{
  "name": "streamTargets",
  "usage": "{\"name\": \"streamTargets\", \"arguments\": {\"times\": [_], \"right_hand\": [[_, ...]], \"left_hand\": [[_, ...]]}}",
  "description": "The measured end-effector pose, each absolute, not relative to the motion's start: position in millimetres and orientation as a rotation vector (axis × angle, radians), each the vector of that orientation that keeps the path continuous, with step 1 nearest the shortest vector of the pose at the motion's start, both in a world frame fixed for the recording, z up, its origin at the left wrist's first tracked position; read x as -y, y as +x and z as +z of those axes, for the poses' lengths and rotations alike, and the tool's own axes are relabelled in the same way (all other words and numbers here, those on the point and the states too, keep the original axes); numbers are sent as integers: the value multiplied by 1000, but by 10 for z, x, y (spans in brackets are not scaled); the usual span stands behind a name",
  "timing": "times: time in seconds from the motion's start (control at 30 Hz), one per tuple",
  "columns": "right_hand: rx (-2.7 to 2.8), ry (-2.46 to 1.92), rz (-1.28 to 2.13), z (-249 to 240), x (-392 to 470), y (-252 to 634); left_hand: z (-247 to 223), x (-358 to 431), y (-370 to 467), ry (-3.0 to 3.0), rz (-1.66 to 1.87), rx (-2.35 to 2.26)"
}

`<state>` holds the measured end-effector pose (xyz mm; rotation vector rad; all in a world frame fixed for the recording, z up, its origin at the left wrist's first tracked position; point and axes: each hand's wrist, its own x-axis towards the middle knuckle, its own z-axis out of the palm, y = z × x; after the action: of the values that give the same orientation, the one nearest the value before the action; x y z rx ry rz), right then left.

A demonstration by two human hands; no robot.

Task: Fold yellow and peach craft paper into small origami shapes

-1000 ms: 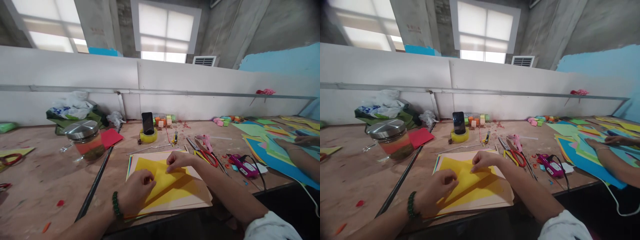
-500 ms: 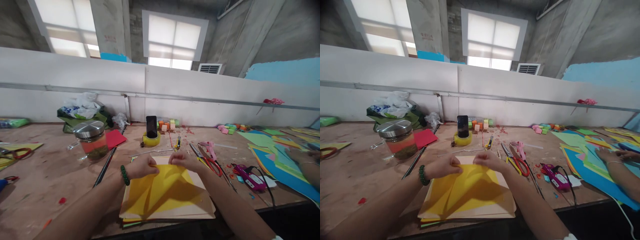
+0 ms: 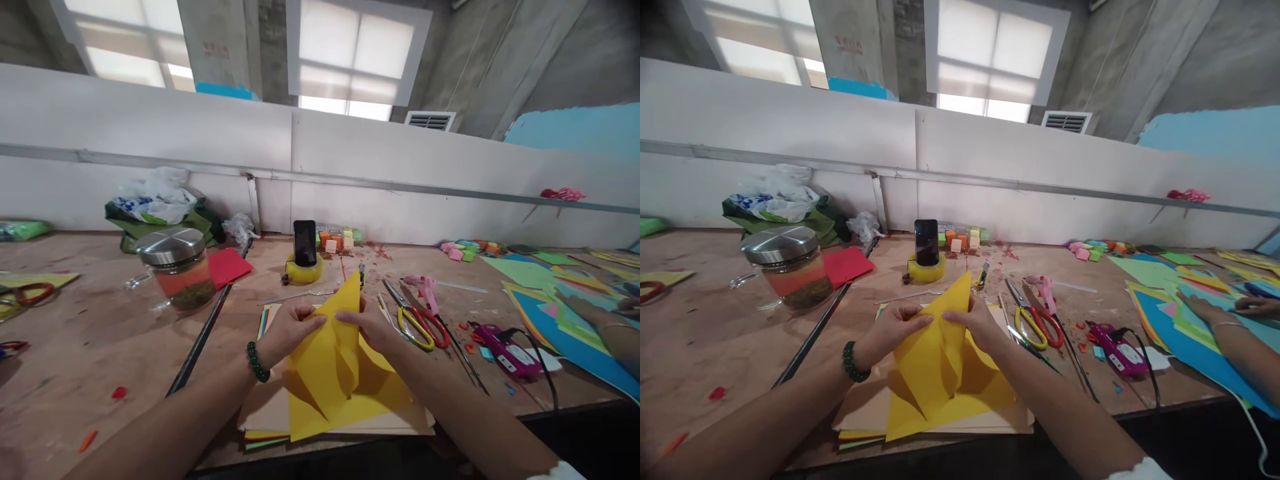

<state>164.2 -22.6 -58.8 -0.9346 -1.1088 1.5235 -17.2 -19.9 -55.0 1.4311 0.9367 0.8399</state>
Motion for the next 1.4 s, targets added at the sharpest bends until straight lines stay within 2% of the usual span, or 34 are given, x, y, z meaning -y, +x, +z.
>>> {"name": "streamTargets", "arguments": {"times": [1.4], "right_hand": [[1269,-1016,1153,-650,355,1615]], "left_hand": [[-550,313,-130,1547,818,-948]]}}
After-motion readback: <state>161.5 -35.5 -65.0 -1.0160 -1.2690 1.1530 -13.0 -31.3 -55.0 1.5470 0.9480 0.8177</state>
